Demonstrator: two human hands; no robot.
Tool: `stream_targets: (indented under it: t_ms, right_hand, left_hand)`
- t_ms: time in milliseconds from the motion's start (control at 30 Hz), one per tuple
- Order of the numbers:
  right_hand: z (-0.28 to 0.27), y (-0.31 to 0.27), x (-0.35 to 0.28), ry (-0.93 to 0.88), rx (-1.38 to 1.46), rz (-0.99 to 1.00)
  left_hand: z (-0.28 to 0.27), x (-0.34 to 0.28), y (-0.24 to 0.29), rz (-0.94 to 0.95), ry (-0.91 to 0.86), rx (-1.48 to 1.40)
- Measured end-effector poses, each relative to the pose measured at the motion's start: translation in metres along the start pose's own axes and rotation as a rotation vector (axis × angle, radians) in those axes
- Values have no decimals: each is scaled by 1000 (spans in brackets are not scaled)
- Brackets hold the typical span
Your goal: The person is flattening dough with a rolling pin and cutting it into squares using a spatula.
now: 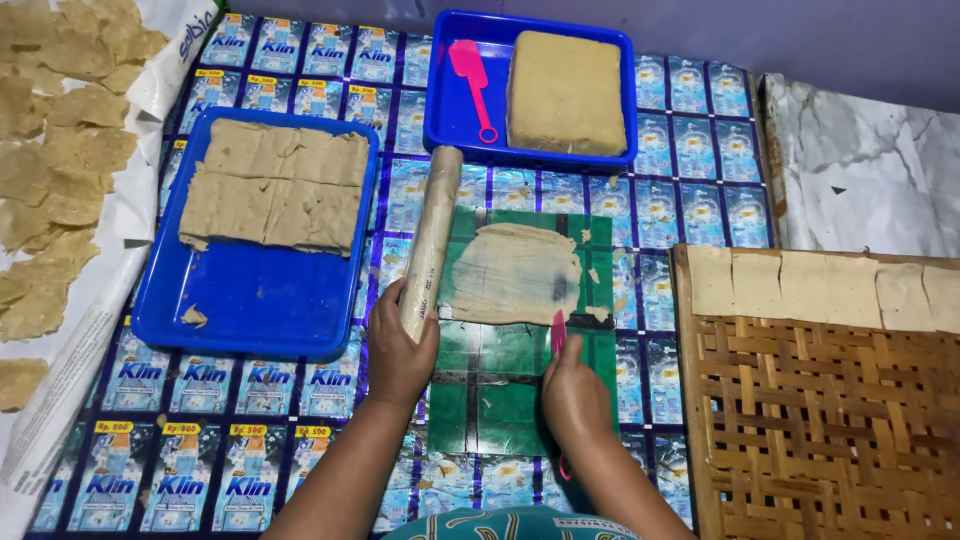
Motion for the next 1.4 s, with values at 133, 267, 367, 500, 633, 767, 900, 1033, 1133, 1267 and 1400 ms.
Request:
stream_targets:
  t_ms: [133,267,367,500,633,767,900,1033,1133,1267,1400]
  right_hand:
    - [-7,-7,8,-207,138,151]
    - [-15,-8,18,-208,135,158]
    - [-17,-6,27,-196,128,153]
    - [-7,6,41,-157,98,142]
    - [-3,10,57,-133,74,127]
    - [-4,10,76,-99,40,100]
    - [-10,10,102,-93,60,102]
    - [-14,11,131,-72,58,110]
    - [-24,5,132,-55,83,118]
    - [-27,-35,92,-123,140,77]
    - [-12,-76,40,-239,212,12]
  left_hand:
    - [5,0,-13,-48,3,-60]
    - [3,1,-8,-36,-4,-61]
    - [4,1,-9,-17,2,-50]
    - [4,1,-10,-15,-3,-50]
    - [4,1,-10,-20,-5,-46]
    - [6,2,-14,-21,-1,-41]
    - [5,3,-14,-25,5,-46]
    - [6,4,-15,-21,19,-36]
    - [6,2,-16,-6,25,-41]
    - [5,4,-14,10,46,-49]
    - [4,3,-14,23,50,-59]
Point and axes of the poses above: each hand's wrist, its own x-axis towards the middle knuckle, its own z-axis out of the palm, y = z × x, the point moved 4 cm from there along x, towards the middle knuckle, and after that the axes turned 12 degrees about -z, right-handed, at the moved point
